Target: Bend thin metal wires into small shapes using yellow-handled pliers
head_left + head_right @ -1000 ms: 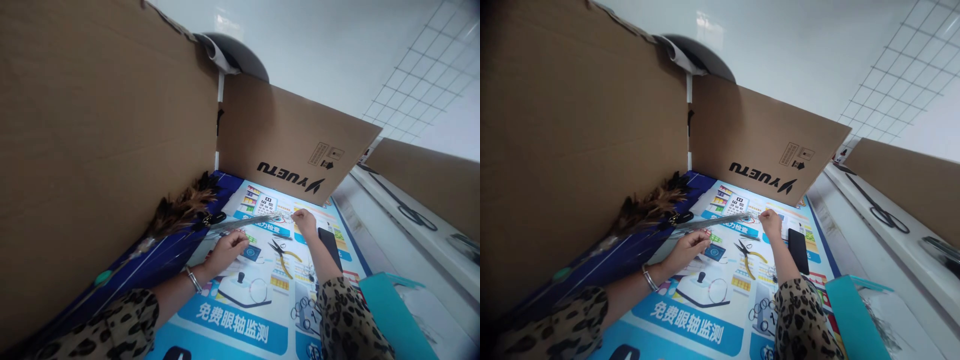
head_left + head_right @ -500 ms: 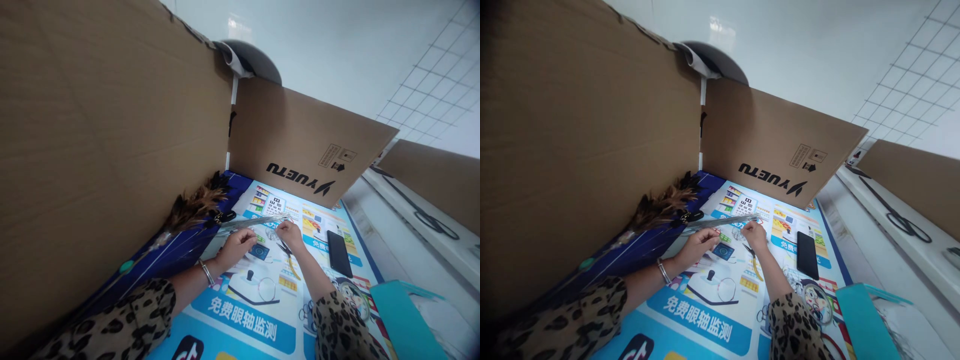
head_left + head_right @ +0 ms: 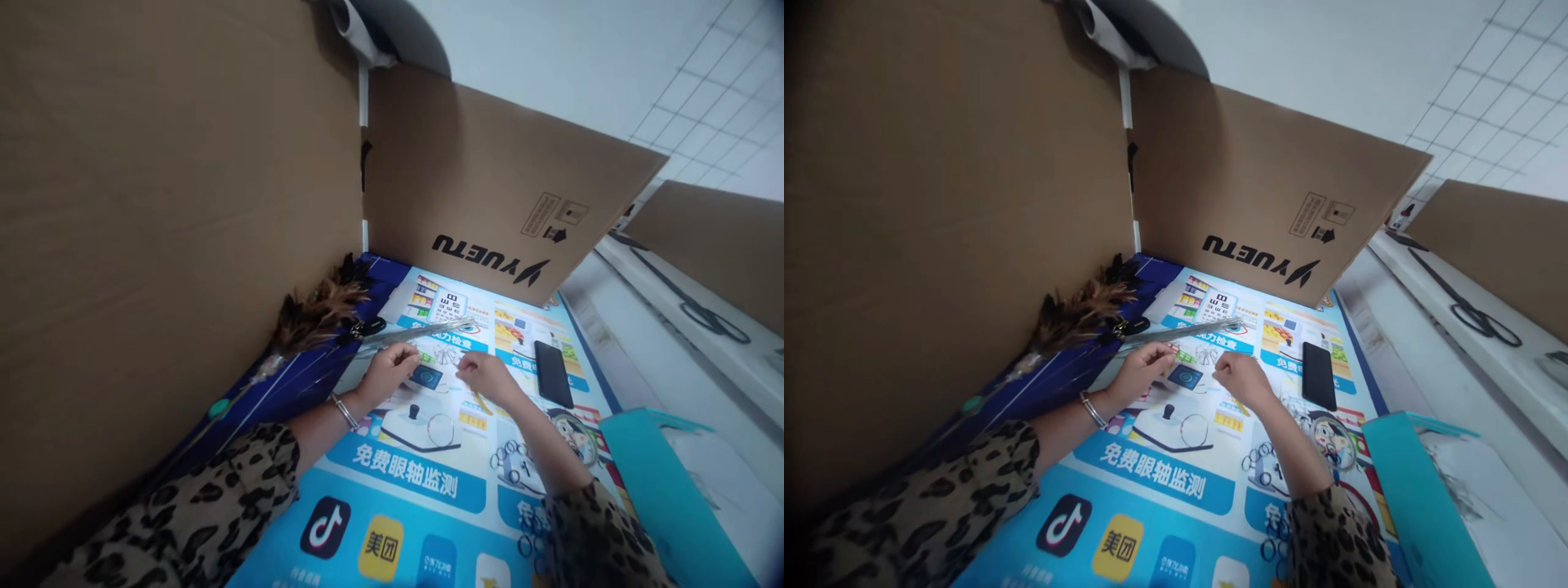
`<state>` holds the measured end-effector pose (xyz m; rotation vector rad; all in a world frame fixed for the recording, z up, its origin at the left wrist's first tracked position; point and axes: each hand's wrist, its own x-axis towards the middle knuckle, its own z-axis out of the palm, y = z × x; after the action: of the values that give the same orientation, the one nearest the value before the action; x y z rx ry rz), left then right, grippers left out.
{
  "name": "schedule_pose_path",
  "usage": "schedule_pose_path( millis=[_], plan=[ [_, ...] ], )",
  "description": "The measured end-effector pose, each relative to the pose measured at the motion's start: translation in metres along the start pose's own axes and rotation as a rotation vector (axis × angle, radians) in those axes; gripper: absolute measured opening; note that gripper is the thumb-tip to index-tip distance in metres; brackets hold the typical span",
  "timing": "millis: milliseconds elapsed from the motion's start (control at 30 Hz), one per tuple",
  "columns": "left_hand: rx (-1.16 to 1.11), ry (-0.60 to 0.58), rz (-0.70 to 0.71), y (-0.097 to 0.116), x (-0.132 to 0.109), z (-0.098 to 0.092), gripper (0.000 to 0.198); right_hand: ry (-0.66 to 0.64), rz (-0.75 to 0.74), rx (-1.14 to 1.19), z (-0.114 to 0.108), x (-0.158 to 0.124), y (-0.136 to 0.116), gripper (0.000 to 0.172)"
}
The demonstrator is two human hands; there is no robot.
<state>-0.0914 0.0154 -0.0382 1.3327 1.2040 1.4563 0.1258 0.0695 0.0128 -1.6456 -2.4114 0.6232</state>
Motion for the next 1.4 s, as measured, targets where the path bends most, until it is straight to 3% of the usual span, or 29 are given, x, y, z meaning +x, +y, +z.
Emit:
schedule_pose_path(
  millis=[133,200,400,667,733,867,900,1000,1167,1400],
  plan=[
    [-0.013,0.039,0.005,0.002,-0.001,-0.001,0.017,-0.214,-0.092,-0.09,0.009,-0.035,-0.015,0.016],
    [-0.032,0.075,0.011,0.004,-0.001,-0.002,0.017,-0.261,-0.087,-0.177,0.016,-0.046,-0.02,0.02],
    [-0.037,0.195,0.091,0.013,0.008,-0.011,0.018,-0.248,-0.077,-0.196,0.03,-0.06,-0.021,0.008],
    [0.168,0.373,0.186,0.025,0.038,-0.051,0.022,-0.307,-0.14,-0.209,0.026,-0.067,-0.018,0.008],
    [0.293,0.308,0.191,0.031,0.044,-0.061,0.022,-0.328,-0.154,-0.23,0.023,-0.066,-0.02,0.007],
    [0.655,-0.064,0.192,0.054,0.051,-0.084,0.018,-0.348,-0.179,-0.287,0.017,-0.064,-0.028,0.011],
    [0.737,-0.079,0.226,0.061,0.051,-0.09,0.018,-0.349,-0.182,-0.31,0.016,-0.064,-0.031,0.013],
    [0.848,0.026,0.256,0.084,0.048,-0.108,0.025,-0.339,-0.186,-0.384,0.015,-0.063,-0.037,0.017],
    [1.011,-0.13,0.212,0.108,0.041,-0.13,0.023,-0.367,-0.202,-0.441,0.021,-0.06,-0.037,0.019],
    [1.109,-0.199,0.244,0.112,0.036,-0.123,0.026,-0.338,-0.23,-0.497,0.021,-0.06,-0.042,0.021]
  ],
)
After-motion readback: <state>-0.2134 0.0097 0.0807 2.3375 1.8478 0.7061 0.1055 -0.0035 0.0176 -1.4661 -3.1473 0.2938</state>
